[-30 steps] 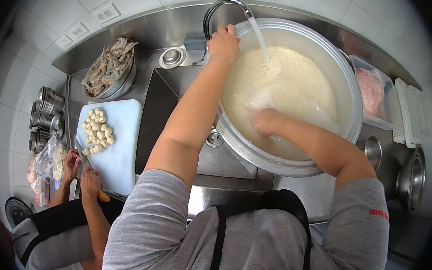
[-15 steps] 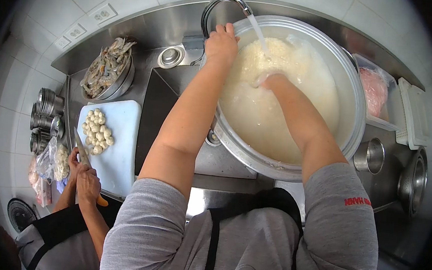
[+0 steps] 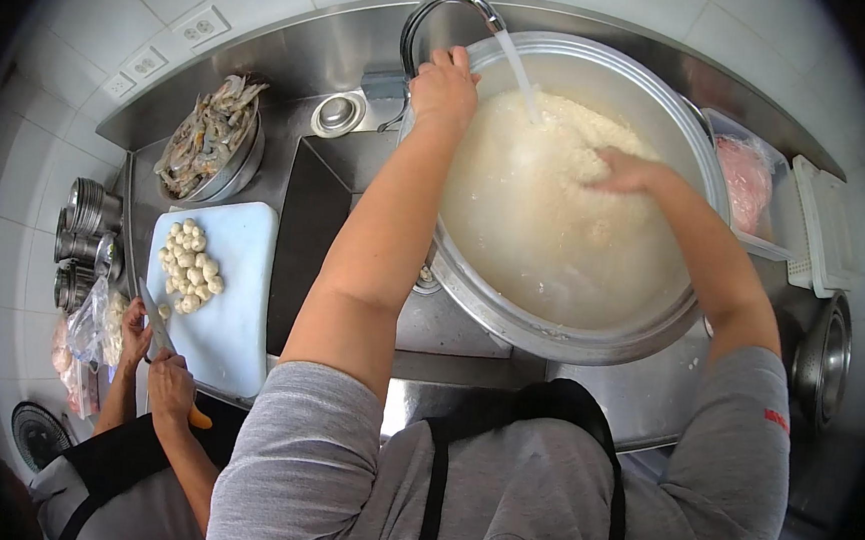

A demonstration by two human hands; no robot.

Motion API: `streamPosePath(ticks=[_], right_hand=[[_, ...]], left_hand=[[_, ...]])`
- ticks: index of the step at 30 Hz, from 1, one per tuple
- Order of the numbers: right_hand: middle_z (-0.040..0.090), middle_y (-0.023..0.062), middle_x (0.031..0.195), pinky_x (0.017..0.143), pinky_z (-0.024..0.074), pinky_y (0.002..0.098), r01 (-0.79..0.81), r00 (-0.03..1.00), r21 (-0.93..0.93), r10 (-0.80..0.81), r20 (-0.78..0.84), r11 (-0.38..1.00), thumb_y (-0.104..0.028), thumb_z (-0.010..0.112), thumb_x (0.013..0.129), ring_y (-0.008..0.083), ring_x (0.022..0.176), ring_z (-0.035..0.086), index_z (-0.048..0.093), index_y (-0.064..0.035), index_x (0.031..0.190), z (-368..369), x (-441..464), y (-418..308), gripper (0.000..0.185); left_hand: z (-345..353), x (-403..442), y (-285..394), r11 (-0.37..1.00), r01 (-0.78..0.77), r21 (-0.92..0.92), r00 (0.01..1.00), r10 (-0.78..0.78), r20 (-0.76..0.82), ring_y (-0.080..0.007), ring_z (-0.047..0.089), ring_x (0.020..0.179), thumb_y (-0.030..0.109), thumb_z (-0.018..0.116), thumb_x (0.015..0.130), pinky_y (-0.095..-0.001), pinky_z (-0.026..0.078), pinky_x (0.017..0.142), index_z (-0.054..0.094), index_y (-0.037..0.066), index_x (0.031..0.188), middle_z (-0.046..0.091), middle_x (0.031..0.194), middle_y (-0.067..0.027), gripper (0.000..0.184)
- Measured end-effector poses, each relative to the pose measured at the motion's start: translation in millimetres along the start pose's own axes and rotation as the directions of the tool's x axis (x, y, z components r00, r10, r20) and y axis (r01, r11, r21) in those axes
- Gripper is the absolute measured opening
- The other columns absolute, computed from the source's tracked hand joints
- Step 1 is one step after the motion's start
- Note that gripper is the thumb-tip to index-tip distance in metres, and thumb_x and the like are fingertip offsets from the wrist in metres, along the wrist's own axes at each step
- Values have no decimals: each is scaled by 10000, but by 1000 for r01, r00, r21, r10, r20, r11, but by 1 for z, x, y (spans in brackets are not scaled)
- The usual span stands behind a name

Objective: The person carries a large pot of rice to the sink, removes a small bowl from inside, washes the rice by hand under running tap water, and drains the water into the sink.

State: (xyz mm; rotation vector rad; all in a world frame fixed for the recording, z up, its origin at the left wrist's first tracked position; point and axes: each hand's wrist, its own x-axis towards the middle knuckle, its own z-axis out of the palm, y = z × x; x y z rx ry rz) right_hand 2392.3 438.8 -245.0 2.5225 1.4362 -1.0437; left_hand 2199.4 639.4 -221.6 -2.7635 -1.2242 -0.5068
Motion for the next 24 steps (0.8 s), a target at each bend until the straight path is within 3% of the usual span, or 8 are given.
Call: streamPosePath(ticks=[2, 3, 5, 9, 12, 14, 15, 24], right_hand=[[104, 191, 1431, 1036, 219, 480, 68, 997, -287, -71, -2, 956, -566, 664, 616, 394, 1292, 175, 249, -92, 1367, 19, -28, -7, 980], [104, 191, 1431, 1036, 219, 480, 60, 998, -286, -63, 0, 956, -566, 664, 616, 394, 1292, 175, 249, -92, 1367, 32, -31, -3, 980], [61, 216, 1421, 1012, 244, 526, 290, 957, -514, -241, 161, 807, -438, 729, 572, 454, 1272, 163, 262, -79, 1356, 57, -31, 5, 981], [57, 226, 1416, 985, 284, 543, 370, 927, -555, -255, 275, 745, -314, 745, 543, 461, 1256, 191, 326, -50, 1313, 69, -66, -43, 915], [193, 256, 1375, 964, 336, 504, 411, 912, -595, -321, 257, 691, -281, 719, 589, 426, 1240, 266, 416, -23, 1247, 88, -40, -50, 770], [399, 302, 1231, 980, 327, 432, 336, 897, -517, -100, 430, 787, -195, 682, 640, 354, 1218, 351, 464, 81, 1161, 88, -12, -59, 629], [399, 302, 1231, 980, 327, 432, 338, 896, -519, -100, 432, 785, -195, 682, 640, 354, 1218, 351, 464, 81, 1161, 85, -8, -66, 629], [426, 251, 1242, 975, 325, 415, 12, 984, -365, -76, -161, 931, -330, 604, 708, 317, 1193, 392, 483, 10, 1184, 66, 73, -69, 597]], left_hand=[[1, 1, 1, 1000, 8, 21, 1000, -9, 20, -269, 557, 931, 387, 471, 863, -382, 499, 699, 396, 69, 1160, 476, 1059, -117, 442], [0, 0, 1, 1000, 15, 21, 999, -16, 29, -270, 558, 931, 390, 474, 861, -385, 499, 701, 396, 69, 1161, 477, 1057, -115, 445], [0, 1, 1, 1000, 22, 17, 999, -23, 35, -271, 558, 931, 393, 476, 859, -388, 499, 703, 396, 69, 1161, 478, 1055, -114, 449], [1, 1, 0, 1000, 16, 17, 999, -17, 28, -274, 559, 926, 393, 479, 857, -386, 502, 698, 392, 67, 1163, 477, 1060, -112, 456], [1, 0, -1, 1000, 4, -2, 1000, -4, 10, -299, 559, 921, 382, 475, 862, -402, 504, 698, 392, 57, 1128, 474, 1048, -131, 428], [2, 0, -1, 1000, -2, -21, 1000, 2, -4, -324, 560, 916, 373, 471, 867, -421, 505, 703, 395, 47, 1092, 472, 1035, -148, 403], [2, -1, -1, 1000, -1, -28, 1000, 0, -8, -326, 560, 915, 372, 470, 867, -422, 505, 702, 398, 45, 1089, 473, 1035, -151, 402], [1, -1, -1, 1000, 1, -21, 1000, -1, -19, -303, 559, 915, 375, 479, 859, -403, 501, 697, 396, 50, 1121, 477, 1040, -137, 426]])
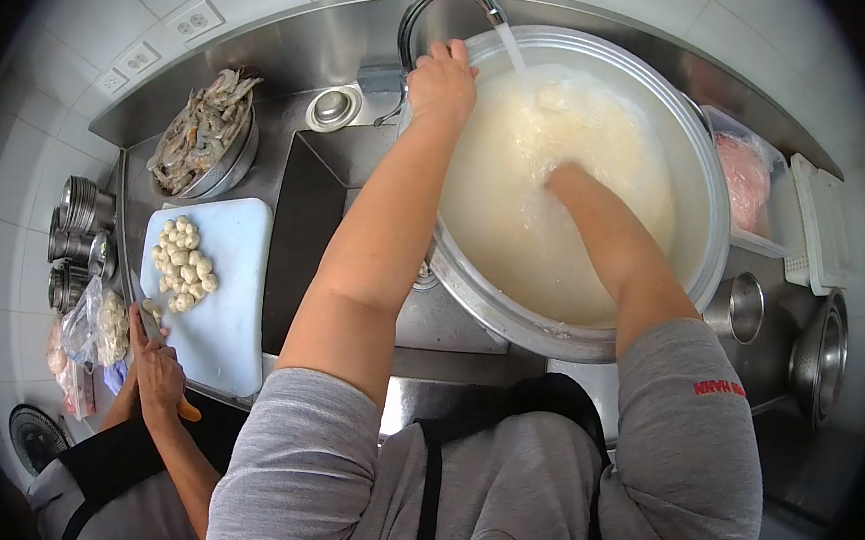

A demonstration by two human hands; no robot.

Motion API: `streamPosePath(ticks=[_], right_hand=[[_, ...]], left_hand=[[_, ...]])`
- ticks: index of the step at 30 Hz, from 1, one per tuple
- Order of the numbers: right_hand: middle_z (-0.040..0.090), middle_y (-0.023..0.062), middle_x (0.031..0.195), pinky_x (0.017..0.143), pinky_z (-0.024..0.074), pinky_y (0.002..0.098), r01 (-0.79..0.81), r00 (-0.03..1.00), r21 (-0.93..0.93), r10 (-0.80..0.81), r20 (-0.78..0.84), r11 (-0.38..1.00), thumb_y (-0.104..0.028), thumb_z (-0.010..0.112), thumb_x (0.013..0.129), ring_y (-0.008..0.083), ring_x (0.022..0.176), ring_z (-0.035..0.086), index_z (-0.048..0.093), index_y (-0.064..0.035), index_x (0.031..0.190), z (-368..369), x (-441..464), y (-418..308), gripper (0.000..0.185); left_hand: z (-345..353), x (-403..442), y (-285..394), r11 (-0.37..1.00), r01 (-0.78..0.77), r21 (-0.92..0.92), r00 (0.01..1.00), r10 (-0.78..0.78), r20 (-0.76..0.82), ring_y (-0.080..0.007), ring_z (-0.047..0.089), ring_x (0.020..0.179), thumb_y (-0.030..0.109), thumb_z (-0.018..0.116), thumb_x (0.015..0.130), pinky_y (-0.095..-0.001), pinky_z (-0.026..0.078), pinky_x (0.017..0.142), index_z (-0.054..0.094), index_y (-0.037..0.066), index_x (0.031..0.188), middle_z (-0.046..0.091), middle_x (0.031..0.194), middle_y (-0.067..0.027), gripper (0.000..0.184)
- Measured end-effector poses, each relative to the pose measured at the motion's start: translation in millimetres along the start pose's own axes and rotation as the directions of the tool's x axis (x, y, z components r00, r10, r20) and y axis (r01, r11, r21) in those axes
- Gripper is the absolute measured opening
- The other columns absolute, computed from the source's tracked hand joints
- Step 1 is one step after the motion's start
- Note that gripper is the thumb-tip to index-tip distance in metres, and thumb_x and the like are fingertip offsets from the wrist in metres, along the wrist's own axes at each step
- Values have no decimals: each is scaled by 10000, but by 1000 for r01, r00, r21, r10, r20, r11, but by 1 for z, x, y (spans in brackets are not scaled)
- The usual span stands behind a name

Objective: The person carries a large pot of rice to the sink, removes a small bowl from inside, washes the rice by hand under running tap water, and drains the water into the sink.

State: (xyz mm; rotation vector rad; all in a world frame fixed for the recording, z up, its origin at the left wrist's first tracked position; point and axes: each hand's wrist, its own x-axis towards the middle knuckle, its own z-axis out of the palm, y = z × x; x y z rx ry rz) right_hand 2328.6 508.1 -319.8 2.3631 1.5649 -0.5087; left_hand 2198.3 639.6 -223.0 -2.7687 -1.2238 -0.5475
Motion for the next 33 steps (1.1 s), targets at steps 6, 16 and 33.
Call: streamPosePath(ticks=[6, 16, 33], right_hand=[[444, 216, 1250, 972, 323, 404, -155, 988, -11, 154, -26, 988, -420, 552, 752, 292, 1177, 419, 496, -38, 1199, -22, 18, 64, 590], [241, 234, 1381, 1059, 182, 407, -11, 957, 60, -7, 292, 998, -691, 549, 631, 325, 1308, 182, 171, -49, 1380, -43, -92, 91, 1057], [361, 210, 1320, 1024, 255, 425, 258, 945, -34, -244, 219, 966, -453, 620, 661, 314, 1261, 267, 443, -26, 1227, 22, -42, -52, 731]], left_hand=[[-2, 0, 1, 1000, -6, 19, 1000, 6, 4, -299, 563, 907, 380, 485, 855, -402, 503, 689, 398, 55, 1116, 484, 1022, -130, 426], [-1, 3, 1, 999, 10, 40, 998, -12, 56, -275, 555, 933, 387, 477, 859, -390, 506, 687, 381, 61, 1170, 470, 1062, -117, 460], [1, 0, 1, 999, 10, 30, 1000, -11, 7, -308, 563, 915, 378, 468, 866, -420, 507, 695, 407, 54, 1102, 481, 1025, -132, 405]])
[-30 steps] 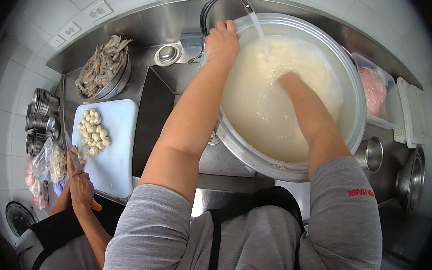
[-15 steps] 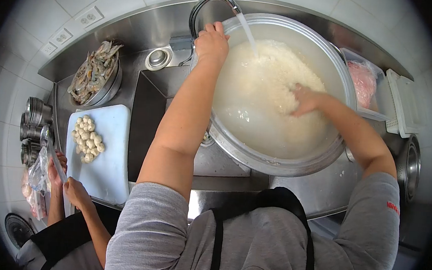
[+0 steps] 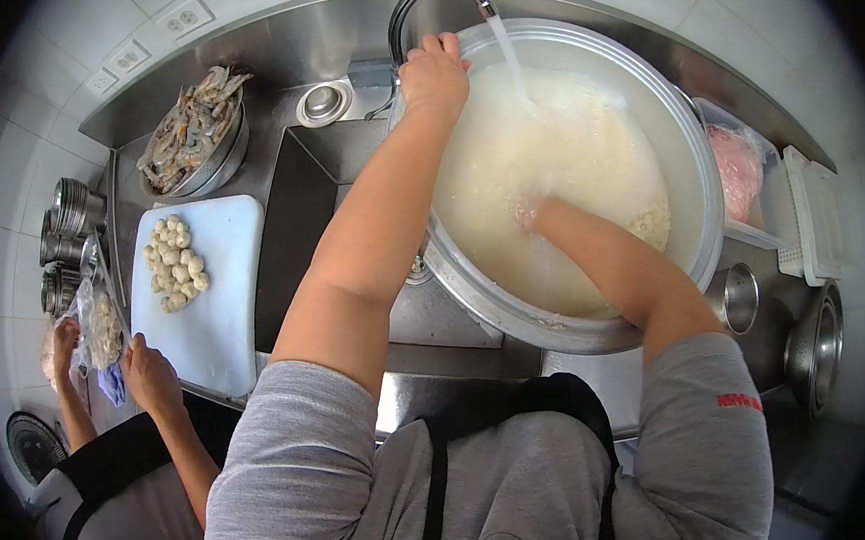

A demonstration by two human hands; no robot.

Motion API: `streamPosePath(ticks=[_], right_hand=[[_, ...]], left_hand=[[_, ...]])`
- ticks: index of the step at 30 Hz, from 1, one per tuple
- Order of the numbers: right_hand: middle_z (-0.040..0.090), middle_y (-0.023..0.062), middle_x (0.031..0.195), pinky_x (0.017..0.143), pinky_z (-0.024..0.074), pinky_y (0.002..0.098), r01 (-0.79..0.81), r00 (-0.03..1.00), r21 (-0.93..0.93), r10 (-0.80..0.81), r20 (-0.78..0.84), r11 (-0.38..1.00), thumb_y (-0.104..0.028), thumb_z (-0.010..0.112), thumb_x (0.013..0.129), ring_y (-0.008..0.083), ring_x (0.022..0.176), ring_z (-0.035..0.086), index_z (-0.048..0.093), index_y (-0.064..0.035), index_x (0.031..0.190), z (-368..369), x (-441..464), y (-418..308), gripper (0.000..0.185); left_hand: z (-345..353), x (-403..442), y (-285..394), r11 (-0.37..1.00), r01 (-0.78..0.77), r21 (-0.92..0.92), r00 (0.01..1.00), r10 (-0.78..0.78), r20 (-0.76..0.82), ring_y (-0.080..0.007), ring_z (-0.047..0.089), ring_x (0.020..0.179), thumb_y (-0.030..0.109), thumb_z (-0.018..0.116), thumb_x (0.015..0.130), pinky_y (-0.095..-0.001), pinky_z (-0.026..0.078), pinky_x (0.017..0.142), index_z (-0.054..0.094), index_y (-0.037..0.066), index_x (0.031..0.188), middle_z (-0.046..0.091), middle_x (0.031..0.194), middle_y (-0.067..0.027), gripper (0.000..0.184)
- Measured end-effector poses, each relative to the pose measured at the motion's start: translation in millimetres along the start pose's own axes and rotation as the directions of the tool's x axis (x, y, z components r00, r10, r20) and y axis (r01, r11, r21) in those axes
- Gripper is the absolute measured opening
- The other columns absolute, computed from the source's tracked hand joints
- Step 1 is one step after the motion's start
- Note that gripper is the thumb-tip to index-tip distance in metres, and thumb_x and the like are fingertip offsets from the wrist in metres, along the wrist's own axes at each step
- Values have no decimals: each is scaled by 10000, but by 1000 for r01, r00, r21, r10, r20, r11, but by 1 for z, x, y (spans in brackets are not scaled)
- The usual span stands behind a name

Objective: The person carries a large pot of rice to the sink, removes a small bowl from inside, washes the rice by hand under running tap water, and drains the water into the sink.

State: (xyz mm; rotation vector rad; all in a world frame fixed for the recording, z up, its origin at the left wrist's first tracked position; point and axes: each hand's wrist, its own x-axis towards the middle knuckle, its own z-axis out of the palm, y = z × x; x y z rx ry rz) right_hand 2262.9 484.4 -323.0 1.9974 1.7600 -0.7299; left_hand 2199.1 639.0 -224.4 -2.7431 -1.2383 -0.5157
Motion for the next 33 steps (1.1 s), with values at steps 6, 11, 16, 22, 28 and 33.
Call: streamPosePath(ticks=[6, 11, 16, 22, 28, 33], right_hand=[[385, 177, 1318, 1020, 262, 415, -128, 945, 193, 179, -275, 973, -513, 586, 683, 286, 1233, 340, 504, -70, 1196, -41, 38, 31, 683], [377, 111, 1343, 1035, 235, 404, -322, 934, 316, 353, -46, 893, -707, 455, 680, 271, 1242, 346, 489, -103, 1230, -69, 19, 118, 818], [193, 165, 1421, 1057, 176, 411, -452, 888, 326, 454, 76, 830, -755, 406, 686, 309, 1309, 200, 207, -59, 1374, -55, -56, 145, 999], [96, 235, 1421, 1056, 179, 414, -400, 904, 320, 312, 291, 859, -792, 472, 600, 365, 1294, 202, 120, -10, 1379, -34, -128, 118, 1158], [467, 198, 1219, 909, 381, 428, -203, 922, 120, 148, 358, 972, -621, 569, 679, 332, 1099, 471, 437, -55, 1246, -75, -139, 65, 812], [538, 156, 1094, 779, 444, 446, -287, 939, -8, 279, -199, 958, -260, 497, 826, 318, 1007, 514, 574, -57, 993, -114, -73, 125, 274]], left_hand=[[0, 0, 0, 1000, -16, 0, 1000, 16, -6, -313, 562, 906, 379, 460, 870, -418, 503, 697, 407, 50, 1100, 480, 1016, -138, 405], [1, 3, 3, 994, -27, 103, 1000, 26, 9, -259, 558, 905, 405, 457, 864, -376, 502, 671, 393, 72, 1174, 476, 1039, -106, 460], [2, 3, 2, 997, -43, 62, 998, 46, -38, -309, 571, 881, 387, 454, 871, -408, 509, 678, 406, 46, 1082, 484, 1008, -136, 403], [6, 3, 1, 997, -55, 55, 997, 58, -58, -301, 572, 882, 399, 451, 869, -399, 512, 671, 403, 58, 1099, 482, 1012, -131, 414], [5, 3, -1, 998, -58, 26, 997, 59, -52, -303, 565, 898, 403, 448, 869, -405, 503, 686, 405, 67, 1108, 481, 1011, -125, 414], [5, 5, -1, 998, -59, 39, 997, 61, -53, -305, 565, 899, 404, 449, 869, -408, 503, 681, 411, 66, 1087, 482, 1010, -126, 404]])
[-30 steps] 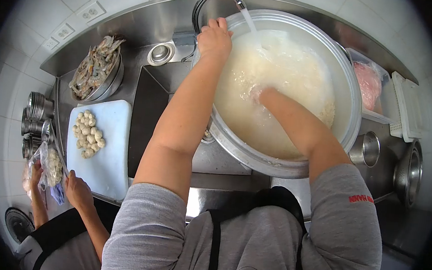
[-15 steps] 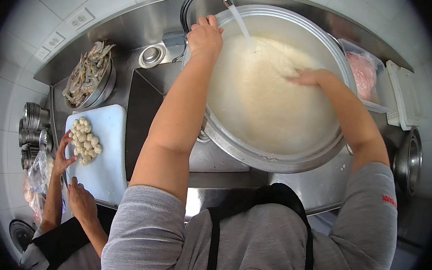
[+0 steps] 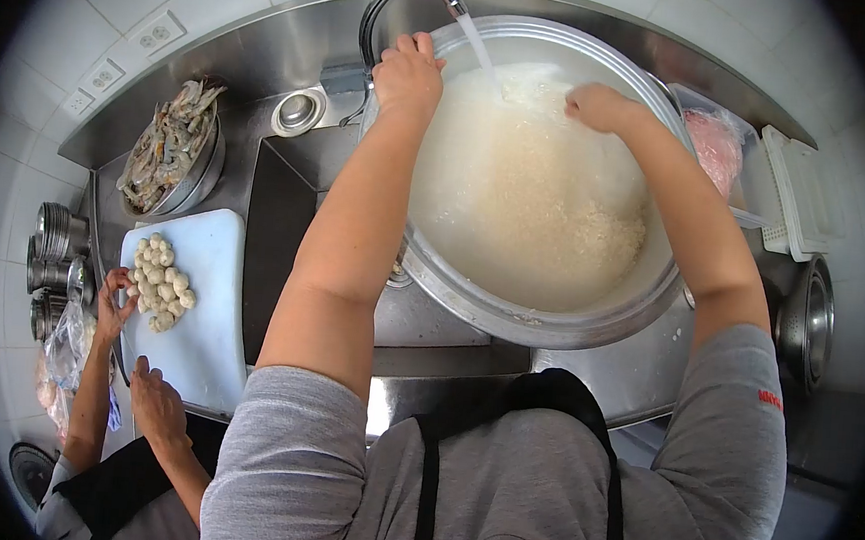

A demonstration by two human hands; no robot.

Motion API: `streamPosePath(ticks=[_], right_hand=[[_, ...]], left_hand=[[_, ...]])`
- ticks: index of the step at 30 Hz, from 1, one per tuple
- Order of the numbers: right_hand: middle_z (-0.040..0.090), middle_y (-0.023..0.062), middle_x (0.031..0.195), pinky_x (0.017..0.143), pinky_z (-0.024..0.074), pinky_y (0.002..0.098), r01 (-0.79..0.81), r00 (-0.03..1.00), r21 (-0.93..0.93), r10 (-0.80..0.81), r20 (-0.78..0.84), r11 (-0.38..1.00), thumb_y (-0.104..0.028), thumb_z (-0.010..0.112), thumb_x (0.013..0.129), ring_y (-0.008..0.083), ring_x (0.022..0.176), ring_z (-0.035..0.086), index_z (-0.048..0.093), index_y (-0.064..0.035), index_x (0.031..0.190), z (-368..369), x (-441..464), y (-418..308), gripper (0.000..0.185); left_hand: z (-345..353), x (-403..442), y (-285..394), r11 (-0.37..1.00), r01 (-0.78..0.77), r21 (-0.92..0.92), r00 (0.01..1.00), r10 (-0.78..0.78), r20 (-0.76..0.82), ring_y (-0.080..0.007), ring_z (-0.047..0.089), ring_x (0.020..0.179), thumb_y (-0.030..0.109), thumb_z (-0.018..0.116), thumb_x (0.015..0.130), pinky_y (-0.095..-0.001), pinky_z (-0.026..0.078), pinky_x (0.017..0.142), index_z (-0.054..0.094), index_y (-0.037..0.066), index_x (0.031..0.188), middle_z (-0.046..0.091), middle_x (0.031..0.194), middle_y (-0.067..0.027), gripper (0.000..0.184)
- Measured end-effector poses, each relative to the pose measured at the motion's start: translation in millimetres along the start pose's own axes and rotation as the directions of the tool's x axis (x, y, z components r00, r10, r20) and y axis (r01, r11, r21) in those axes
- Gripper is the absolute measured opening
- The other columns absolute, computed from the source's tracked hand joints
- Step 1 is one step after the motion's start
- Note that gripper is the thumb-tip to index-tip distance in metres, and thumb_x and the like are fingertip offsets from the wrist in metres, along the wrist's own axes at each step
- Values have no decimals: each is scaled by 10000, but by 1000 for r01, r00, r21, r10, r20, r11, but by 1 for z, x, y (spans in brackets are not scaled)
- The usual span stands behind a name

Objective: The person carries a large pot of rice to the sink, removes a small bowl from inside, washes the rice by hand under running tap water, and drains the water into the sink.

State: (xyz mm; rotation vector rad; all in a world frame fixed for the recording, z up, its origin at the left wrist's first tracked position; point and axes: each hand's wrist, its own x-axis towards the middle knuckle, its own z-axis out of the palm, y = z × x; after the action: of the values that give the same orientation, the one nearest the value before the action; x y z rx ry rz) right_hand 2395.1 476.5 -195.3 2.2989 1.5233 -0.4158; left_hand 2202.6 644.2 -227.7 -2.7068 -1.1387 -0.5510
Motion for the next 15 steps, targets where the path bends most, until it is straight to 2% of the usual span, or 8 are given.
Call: streamPosePath(ticks=[1, 3, 4, 5, 8, 10, 14, 15], right_hand=[[538, 156, 1094, 779, 444, 446, -2, 1000, 0, 2, 2, 1000, -260, 497, 826, 318, 1007, 514, 574, -57, 993, 8, 10, 12, 274], [503, 193, 1136, 839, 420, 424, 148, 938, -32, -151, -311, 988, -233, 471, 823, 347, 1004, 506, 546, -72, 1041, 30, 25, 37, 280], [442, 190, 1232, 908, 384, 393, 50, 986, -42, -56, -157, 998, -273, 487, 815, 333, 1044, 496, 494, -86, 1152, 49, 47, 63, 386], [442, 190, 1232, 908, 384, 393, 56, 988, -30, -60, -143, 998, -273, 487, 815, 333, 1044, 496, 494, -86, 1152, 58, 41, 68, 386], [435, 173, 1253, 852, 431, 405, -132, 972, -38, 136, 192, 991, -320, 504, 816, 301, 1024, 521, 439, -32, 1218, 63, -8, 59, 499], [480, 176, 1200, 758, 475, 410, -472, 814, 279, 292, 501, 836, -390, 545, 799, 277, 976, 542, 393, 47, 1236, 40, -68, 26, 636], [444, 159, 1250, 659, 498, 415, -316, 807, 268, 109, 581, 910, -458, 575, 774, 264, 997, 521, 404, 8, 1254, 53, -109, 12, 691], [453, 167, 1232, 671, 492, 408, -270, 775, 384, -37, 630, 883, -472, 588, 762, 264, 1007, 517, 391, 18, 1256, 56, -115, 7, 724]], left_hand=[[1, 1, 0, 1000, -5, -3, 1000, 5, -11, -304, 566, 899, 406, 449, 867, -410, 504, 678, 412, 67, 1083, 482, 1010, -126, 403], [4, -1, 0, 1000, -7, -6, 1000, 7, -6, -302, 567, 899, 408, 450, 866, -412, 505, 675, 412, 67, 1078, 482, 1009, -126, 403], [4, 1, -1, 1000, -6, 5, 1000, 6, -16, -303, 568, 899, 409, 454, 864, -414, 506, 671, 413, 66, 1078, 484, 1010, -128, 406], [5, 2, -1, 1000, -7, 15, 1000, 8, -22, -304, 569, 899, 409, 459, 862, -416, 507, 668, 414, 66, 1078, 486, 1010, -129, 409], [4, 1, -2, 1000, -15, -25, 1000, 15, 0, -312, 567, 913, 416, 464, 858, -427, 500, 696, 408, 64, 1089, 489, 1033, -136, 425], [-9, -1, 3, 1000, 1, -32, 1000, 0, 14, -292, 566, 921, 365, 489, 849, -398, 496, 722, 413, 57, 1128, 500, 1066, -125, 423], [-7, -2, 2, 999, 6, -44, 1000, -7, -9, -274, 567, 920, 315, 506, 842, -368, 494, 735, 426, 46, 1156, 516, 1078, -121, 421], [-8, -2, 3, 999, 5, -44, 1000, -5, -7, -275, 567, 921, 315, 506, 842, -368, 494, 734, 427, 45, 1154, 516, 1073, -124, 420]])
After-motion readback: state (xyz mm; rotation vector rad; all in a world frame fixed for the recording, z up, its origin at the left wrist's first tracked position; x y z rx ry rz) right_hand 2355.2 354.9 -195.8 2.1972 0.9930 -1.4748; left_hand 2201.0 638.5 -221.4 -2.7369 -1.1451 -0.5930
